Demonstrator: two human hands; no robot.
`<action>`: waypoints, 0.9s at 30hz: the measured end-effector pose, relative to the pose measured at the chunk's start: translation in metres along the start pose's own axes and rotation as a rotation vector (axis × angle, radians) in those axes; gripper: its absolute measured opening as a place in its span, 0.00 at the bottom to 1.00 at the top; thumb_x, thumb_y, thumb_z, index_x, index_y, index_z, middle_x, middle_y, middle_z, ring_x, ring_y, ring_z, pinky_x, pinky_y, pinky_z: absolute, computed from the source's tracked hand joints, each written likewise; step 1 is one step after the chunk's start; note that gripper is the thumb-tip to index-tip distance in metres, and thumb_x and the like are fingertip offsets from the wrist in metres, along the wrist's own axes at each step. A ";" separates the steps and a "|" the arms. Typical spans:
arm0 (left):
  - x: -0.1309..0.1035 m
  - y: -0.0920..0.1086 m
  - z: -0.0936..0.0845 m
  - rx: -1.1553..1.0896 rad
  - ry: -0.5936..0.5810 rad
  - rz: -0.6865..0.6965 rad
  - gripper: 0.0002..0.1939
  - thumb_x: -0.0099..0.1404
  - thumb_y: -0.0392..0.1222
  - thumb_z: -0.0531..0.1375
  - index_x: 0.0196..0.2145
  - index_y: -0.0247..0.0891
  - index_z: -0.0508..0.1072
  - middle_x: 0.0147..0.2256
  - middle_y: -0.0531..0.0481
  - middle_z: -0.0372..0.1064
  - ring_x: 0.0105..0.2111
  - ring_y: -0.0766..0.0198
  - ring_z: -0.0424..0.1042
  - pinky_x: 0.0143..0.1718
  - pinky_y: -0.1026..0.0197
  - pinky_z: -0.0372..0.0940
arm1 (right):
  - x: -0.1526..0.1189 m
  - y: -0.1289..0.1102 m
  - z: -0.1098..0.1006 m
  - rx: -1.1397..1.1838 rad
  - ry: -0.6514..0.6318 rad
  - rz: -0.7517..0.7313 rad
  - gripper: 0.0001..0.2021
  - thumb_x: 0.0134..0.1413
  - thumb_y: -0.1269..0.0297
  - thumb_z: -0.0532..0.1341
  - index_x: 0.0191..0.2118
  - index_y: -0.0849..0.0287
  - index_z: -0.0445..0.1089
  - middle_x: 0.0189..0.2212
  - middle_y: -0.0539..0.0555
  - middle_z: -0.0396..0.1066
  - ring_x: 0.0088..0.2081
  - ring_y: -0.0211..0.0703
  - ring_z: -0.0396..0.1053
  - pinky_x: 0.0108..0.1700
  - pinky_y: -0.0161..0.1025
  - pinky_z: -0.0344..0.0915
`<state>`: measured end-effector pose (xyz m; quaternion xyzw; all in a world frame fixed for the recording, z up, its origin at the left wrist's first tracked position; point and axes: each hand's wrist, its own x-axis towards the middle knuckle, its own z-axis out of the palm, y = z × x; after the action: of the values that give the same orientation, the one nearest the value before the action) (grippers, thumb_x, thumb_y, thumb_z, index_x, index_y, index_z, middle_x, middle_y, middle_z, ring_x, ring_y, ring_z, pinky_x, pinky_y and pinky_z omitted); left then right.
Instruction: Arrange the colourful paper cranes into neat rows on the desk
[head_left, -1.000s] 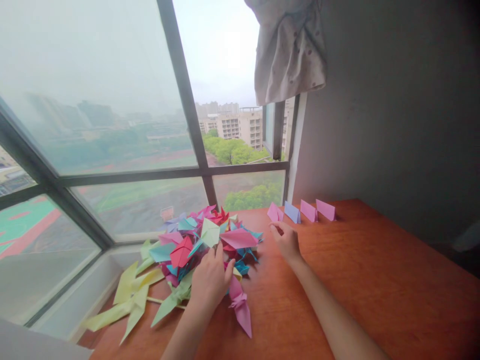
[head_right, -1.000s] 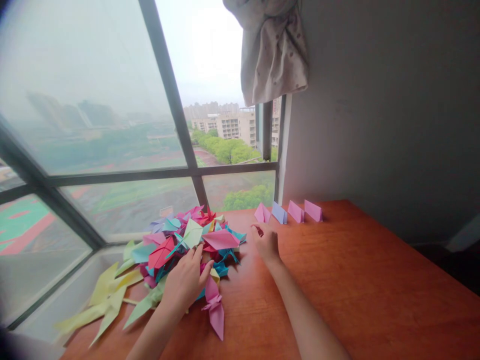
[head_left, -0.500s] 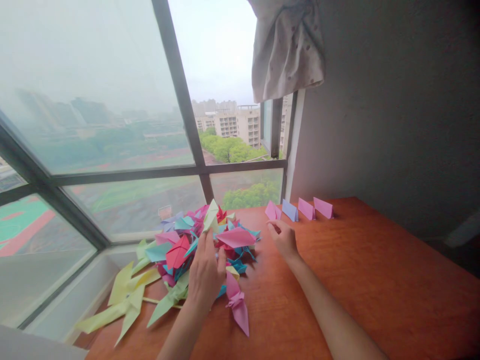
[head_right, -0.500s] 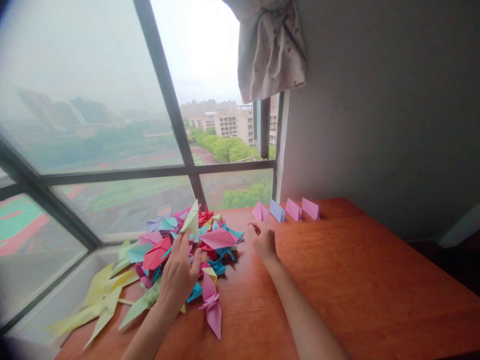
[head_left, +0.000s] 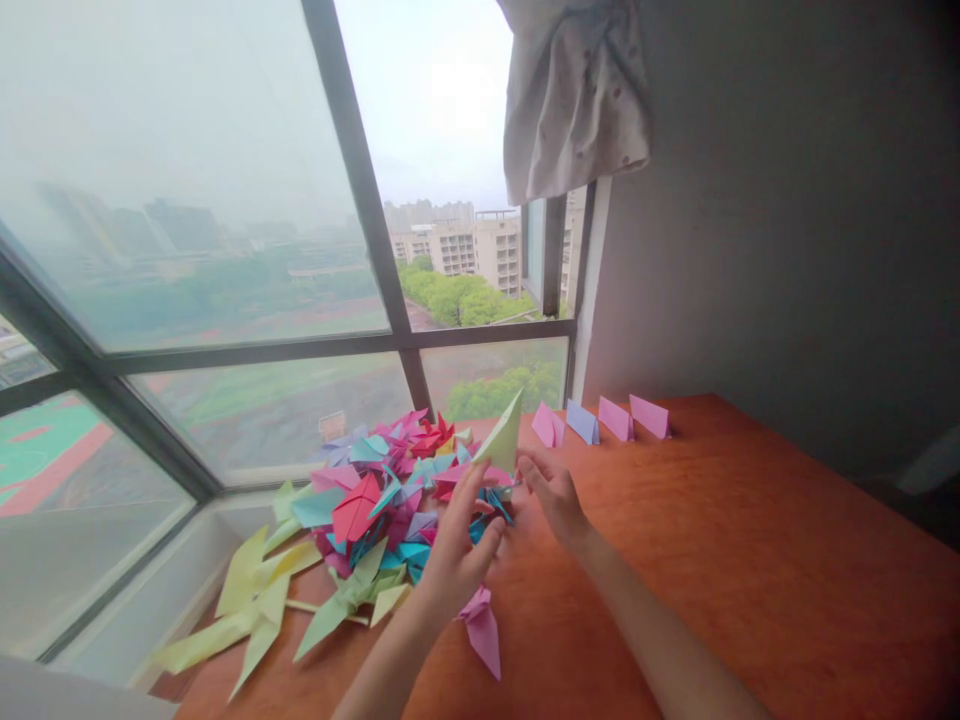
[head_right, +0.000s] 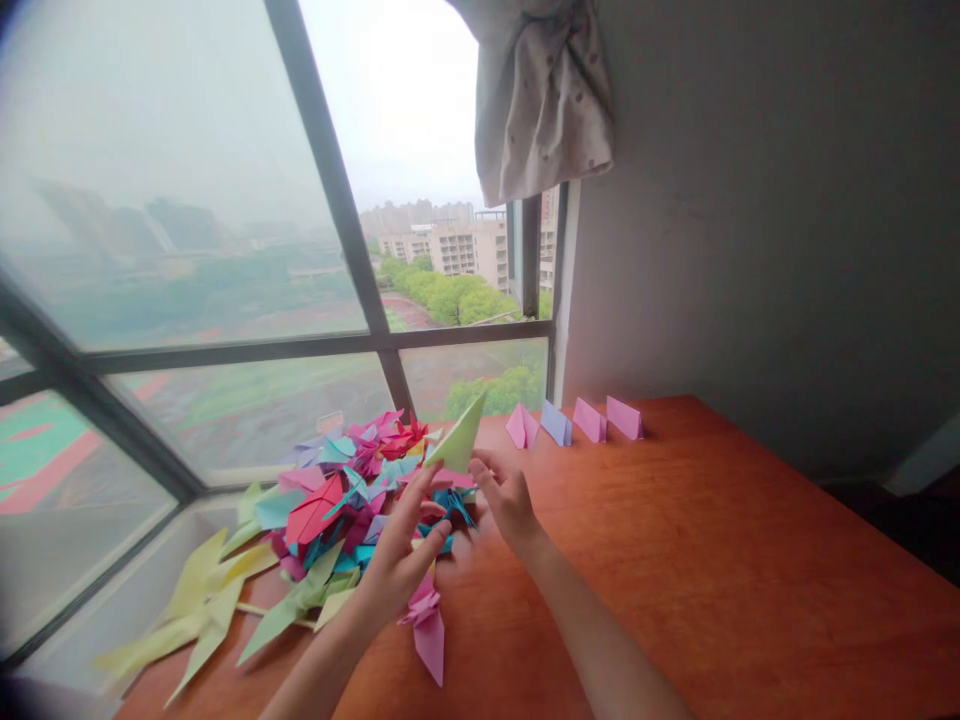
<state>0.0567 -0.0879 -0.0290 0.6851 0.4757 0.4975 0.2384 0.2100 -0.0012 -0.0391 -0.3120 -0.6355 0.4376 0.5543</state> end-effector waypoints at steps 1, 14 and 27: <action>-0.001 -0.001 0.005 0.020 -0.034 0.021 0.31 0.67 0.38 0.56 0.66 0.44 0.56 0.63 0.39 0.57 0.58 0.52 0.64 0.50 0.53 0.68 | 0.000 0.000 0.001 0.017 0.006 0.013 0.16 0.59 0.51 0.57 0.39 0.58 0.75 0.31 0.53 0.75 0.33 0.42 0.70 0.32 0.35 0.66; 0.035 0.019 -0.036 0.174 0.132 -0.002 0.12 0.68 0.42 0.56 0.47 0.38 0.73 0.41 0.45 0.77 0.39 0.59 0.77 0.39 0.59 0.72 | 0.011 0.003 -0.034 -0.461 0.159 -0.256 0.10 0.58 0.59 0.59 0.31 0.56 0.73 0.30 0.54 0.73 0.36 0.46 0.69 0.42 0.42 0.67; 0.025 -0.003 -0.044 0.183 0.164 -0.008 0.15 0.66 0.43 0.59 0.49 0.38 0.74 0.31 0.50 0.77 0.26 0.65 0.74 0.28 0.65 0.69 | 0.011 0.002 -0.037 -0.497 -0.007 -0.419 0.08 0.54 0.71 0.60 0.35 0.54 0.76 0.33 0.54 0.72 0.38 0.47 0.70 0.42 0.43 0.68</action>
<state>0.0167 -0.0708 -0.0021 0.6591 0.5397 0.5055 0.1370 0.2435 0.0171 -0.0363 -0.2988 -0.7754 0.1466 0.5367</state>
